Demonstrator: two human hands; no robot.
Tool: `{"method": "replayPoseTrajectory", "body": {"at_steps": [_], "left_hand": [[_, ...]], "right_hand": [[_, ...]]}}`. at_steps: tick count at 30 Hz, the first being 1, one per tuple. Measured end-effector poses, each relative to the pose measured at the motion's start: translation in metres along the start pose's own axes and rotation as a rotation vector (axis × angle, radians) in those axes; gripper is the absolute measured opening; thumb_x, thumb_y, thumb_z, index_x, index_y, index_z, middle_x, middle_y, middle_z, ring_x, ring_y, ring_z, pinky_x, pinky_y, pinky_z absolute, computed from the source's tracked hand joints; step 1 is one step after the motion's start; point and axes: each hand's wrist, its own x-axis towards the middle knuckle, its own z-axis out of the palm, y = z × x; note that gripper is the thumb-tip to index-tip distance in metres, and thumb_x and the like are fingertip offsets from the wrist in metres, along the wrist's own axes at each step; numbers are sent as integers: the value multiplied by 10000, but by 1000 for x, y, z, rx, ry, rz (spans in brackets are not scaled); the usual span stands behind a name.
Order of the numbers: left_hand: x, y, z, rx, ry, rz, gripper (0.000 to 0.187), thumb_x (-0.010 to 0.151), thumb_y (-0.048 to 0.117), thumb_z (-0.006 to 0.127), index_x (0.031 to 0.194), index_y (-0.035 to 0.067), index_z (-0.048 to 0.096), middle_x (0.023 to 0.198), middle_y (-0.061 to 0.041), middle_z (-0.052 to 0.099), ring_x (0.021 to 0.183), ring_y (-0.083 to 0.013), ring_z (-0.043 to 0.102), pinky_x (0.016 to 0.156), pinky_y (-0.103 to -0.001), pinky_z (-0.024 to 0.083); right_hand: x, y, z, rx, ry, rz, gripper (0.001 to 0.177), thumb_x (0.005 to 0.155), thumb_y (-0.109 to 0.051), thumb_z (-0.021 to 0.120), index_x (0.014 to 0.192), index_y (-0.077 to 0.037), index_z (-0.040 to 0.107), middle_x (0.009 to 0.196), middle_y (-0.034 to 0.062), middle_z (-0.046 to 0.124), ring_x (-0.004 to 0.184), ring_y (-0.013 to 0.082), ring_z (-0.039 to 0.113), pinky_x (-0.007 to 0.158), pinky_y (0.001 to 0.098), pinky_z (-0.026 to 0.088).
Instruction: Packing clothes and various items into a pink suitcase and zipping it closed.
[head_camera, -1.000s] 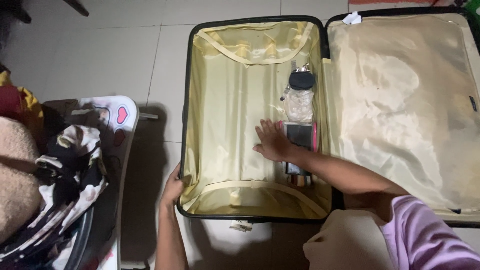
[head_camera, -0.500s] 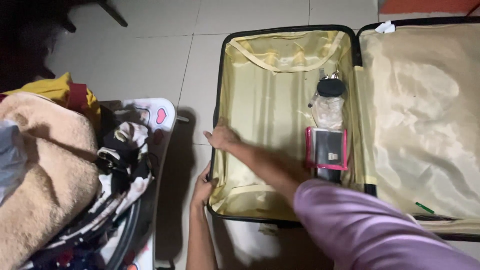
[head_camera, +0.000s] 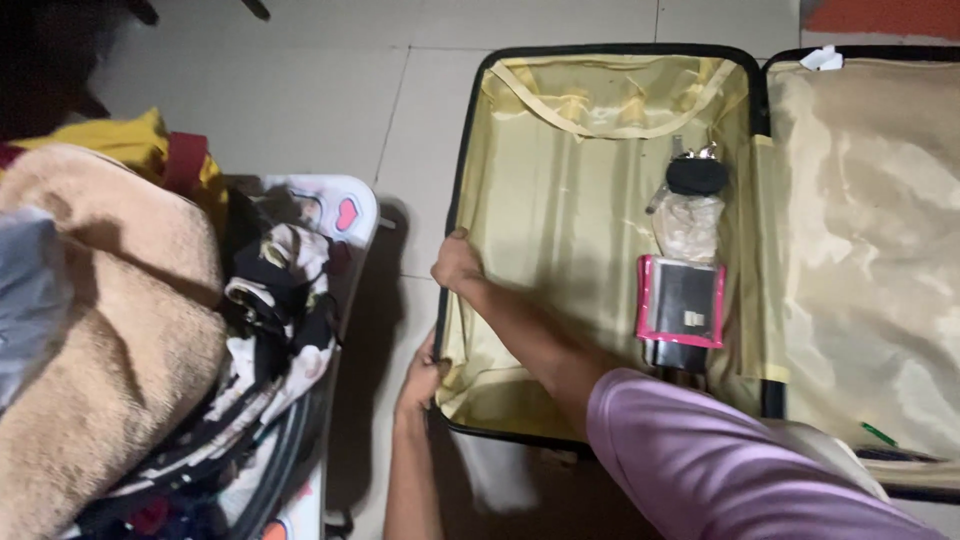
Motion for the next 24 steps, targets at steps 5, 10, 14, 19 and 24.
{"method": "replayPoseTrajectory", "body": {"at_steps": [5, 10, 14, 19, 24], "left_hand": [[10, -12, 1, -91, -35, 86, 955, 690, -208, 456, 1574, 150, 510, 1301, -115, 690, 896, -191, 573, 736, -281, 439], [0, 14, 8, -73, -46, 207, 953, 651, -205, 446, 1535, 149, 476, 1419, -3, 616, 1268, -79, 558, 1025, -191, 415], [3, 5, 9, -105, -73, 160, 979, 629, -213, 453, 1543, 137, 472, 1386, -28, 647, 1202, -116, 585, 995, -201, 395], [1, -7, 6, 14, -21, 59, 837, 729, -149, 575, 1523, 100, 491, 1352, -78, 670, 1164, -173, 630, 991, -264, 478], [-26, 66, 20, 6, 3, 114, 823, 776, -124, 569, 1558, 113, 472, 1413, -110, 662, 1210, -192, 633, 1023, -296, 489]], "right_hand": [[105, 69, 87, -264, 210, -405, 440, 805, -227, 737, 1078, 30, 507, 1067, 266, 685, 1047, 374, 686, 934, 407, 544], [13, 8, -14, 39, 17, -56, 760, 813, -103, 703, 1385, 203, 307, 1159, 360, 641, 1107, 425, 692, 965, 401, 576], [5, 12, -18, 104, 68, -98, 655, 813, -76, 703, 1338, 147, 381, 1219, 364, 617, 1145, 472, 644, 986, 450, 531], [7, 12, -21, 48, -37, -111, 467, 874, -146, 663, 1249, 108, 552, 1169, 340, 690, 1114, 442, 700, 968, 459, 558], [-16, -9, -69, 18, -63, -23, 840, 770, -161, 745, 1418, 143, 305, 1124, 306, 648, 994, 381, 721, 863, 426, 601]]}}
